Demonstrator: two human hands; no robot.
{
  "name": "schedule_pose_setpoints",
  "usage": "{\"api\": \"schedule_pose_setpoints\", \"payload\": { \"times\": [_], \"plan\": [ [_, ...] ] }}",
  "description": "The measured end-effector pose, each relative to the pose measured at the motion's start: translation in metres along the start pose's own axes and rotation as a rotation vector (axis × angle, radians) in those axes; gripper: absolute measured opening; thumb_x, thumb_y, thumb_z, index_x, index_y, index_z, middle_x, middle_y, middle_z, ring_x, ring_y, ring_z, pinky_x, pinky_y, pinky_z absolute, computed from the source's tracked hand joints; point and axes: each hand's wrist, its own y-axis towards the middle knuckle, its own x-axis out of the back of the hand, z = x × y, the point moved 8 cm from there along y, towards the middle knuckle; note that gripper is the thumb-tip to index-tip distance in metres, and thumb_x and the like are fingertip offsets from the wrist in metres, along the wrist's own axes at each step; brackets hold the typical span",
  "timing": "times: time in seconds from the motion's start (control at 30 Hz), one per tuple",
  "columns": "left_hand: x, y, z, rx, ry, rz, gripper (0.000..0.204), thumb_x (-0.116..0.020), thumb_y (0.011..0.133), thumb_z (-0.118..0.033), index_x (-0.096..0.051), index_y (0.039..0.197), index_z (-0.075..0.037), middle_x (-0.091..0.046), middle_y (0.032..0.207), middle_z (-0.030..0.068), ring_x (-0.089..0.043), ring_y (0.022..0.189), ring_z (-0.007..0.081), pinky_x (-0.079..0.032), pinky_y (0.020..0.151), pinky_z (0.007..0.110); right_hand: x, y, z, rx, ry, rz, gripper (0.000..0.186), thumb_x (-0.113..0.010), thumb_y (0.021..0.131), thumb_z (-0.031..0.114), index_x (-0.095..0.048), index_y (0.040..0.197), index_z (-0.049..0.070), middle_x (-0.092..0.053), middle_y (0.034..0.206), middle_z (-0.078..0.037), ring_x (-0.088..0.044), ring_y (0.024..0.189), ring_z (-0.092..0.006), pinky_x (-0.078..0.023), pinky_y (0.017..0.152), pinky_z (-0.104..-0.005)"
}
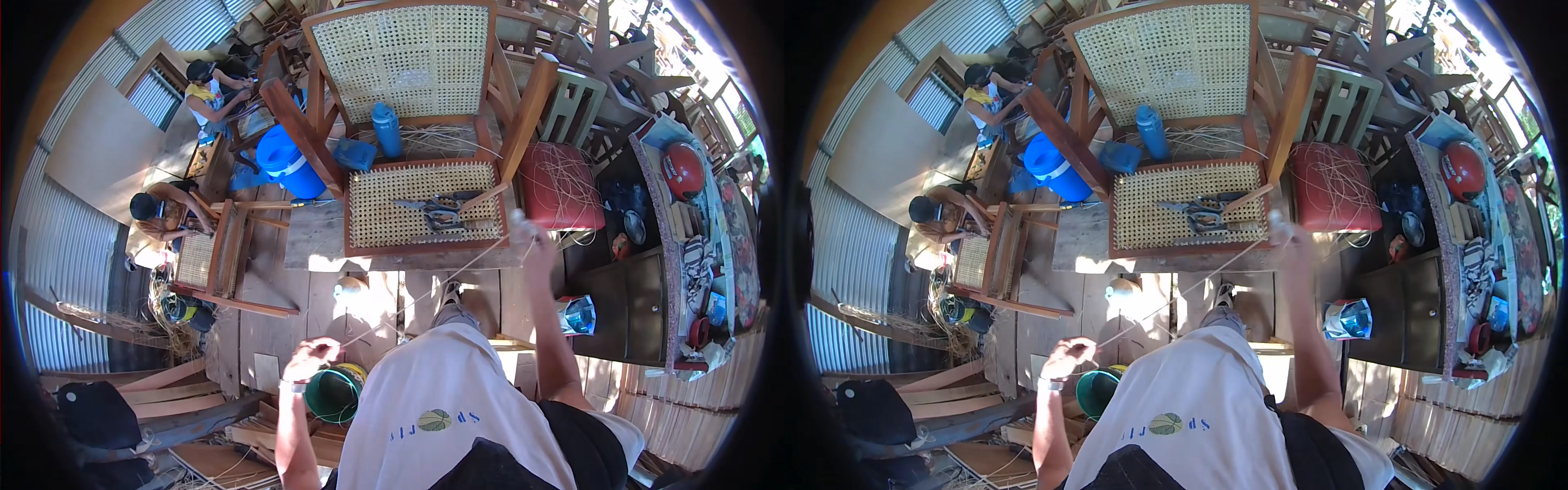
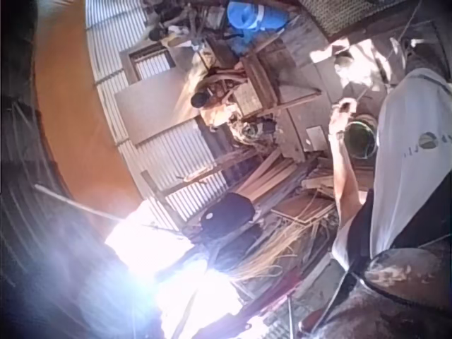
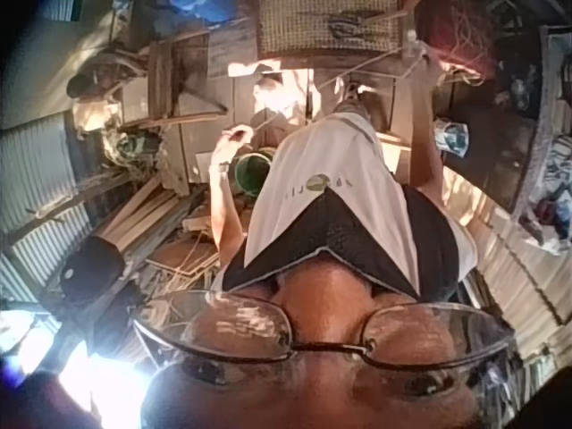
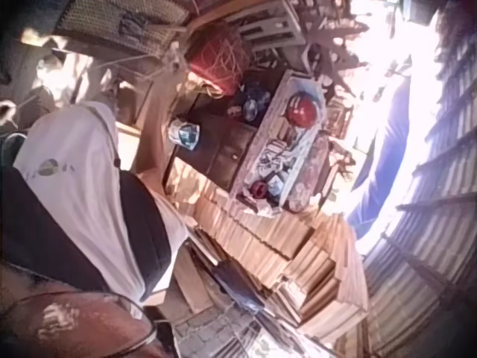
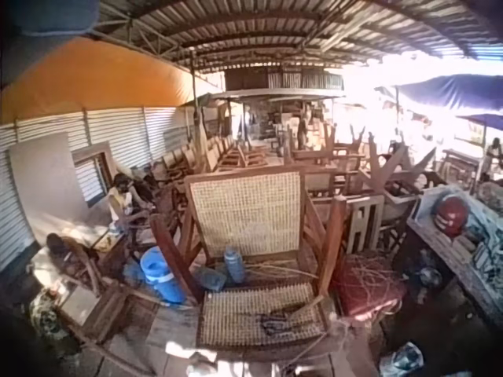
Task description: Weaving a rattan chair seat using strips of material.
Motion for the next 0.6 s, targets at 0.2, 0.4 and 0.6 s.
{"api": "schedule_pose_setpoints", "payload": {
  "times": [0.2, 0.4, 0.6],
  "plan": [
    [0.151, -0.055, 0.078, 0.135, 1.041, -0.475, 0.018, -0.074, 0.075, -0.026, -0.071, 0.078, -0.009, -0.070, 0.082, 0.0086, -0.065, 0.071, 0.0302, -0.051, 0.068, 0.042, 0.096, 0.036, 0.065, 0.295, -0.588, -0.485, 0.017, -0.067, 0.091, 0.018, -0.070, 0.097, 0.003, -0.068, 0.081, -0.006, -0.061, 0.072, -0.0100, -0.049, 0.064, -0.0266],
    [-0.019, 0.003, -0.146, -0.552, 1.054, -0.087, 0.008, -0.071, 0.078, -0.017, -0.069, 0.078, -0.010, -0.060, 0.078, 0.0059, -0.057, 0.081, 0.0268, -0.044, 0.075, 0.040, -0.138, -0.125, 0.006, -0.280, -0.510, 1.091, 0.042, -0.070, 0.086, 0.010, -0.060, 0.126, 0.006, -0.070, 0.102, -0.005, -0.063, 0.090, -0.0113, -0.050, 0.079, -0.0289],
    [-0.096, 0.016, -0.215, -0.677, 1.039, 0.255, 0.006, -0.069, 0.081, -0.013, -0.068, 0.082, -0.007, -0.058, 0.094, 0.0080, -0.051, 0.098, 0.0266, -0.042, 0.083, 0.040, -0.223, -0.215, 0.028, 0.006, -0.308, 1.461, 0.039, -0.075, 0.084, 0.026, -0.067, 0.109, -0.002, -0.069, 0.093, -0.013, -0.066, 0.080, -0.0161, -0.052, 0.069, -0.0320]
  ]
}}
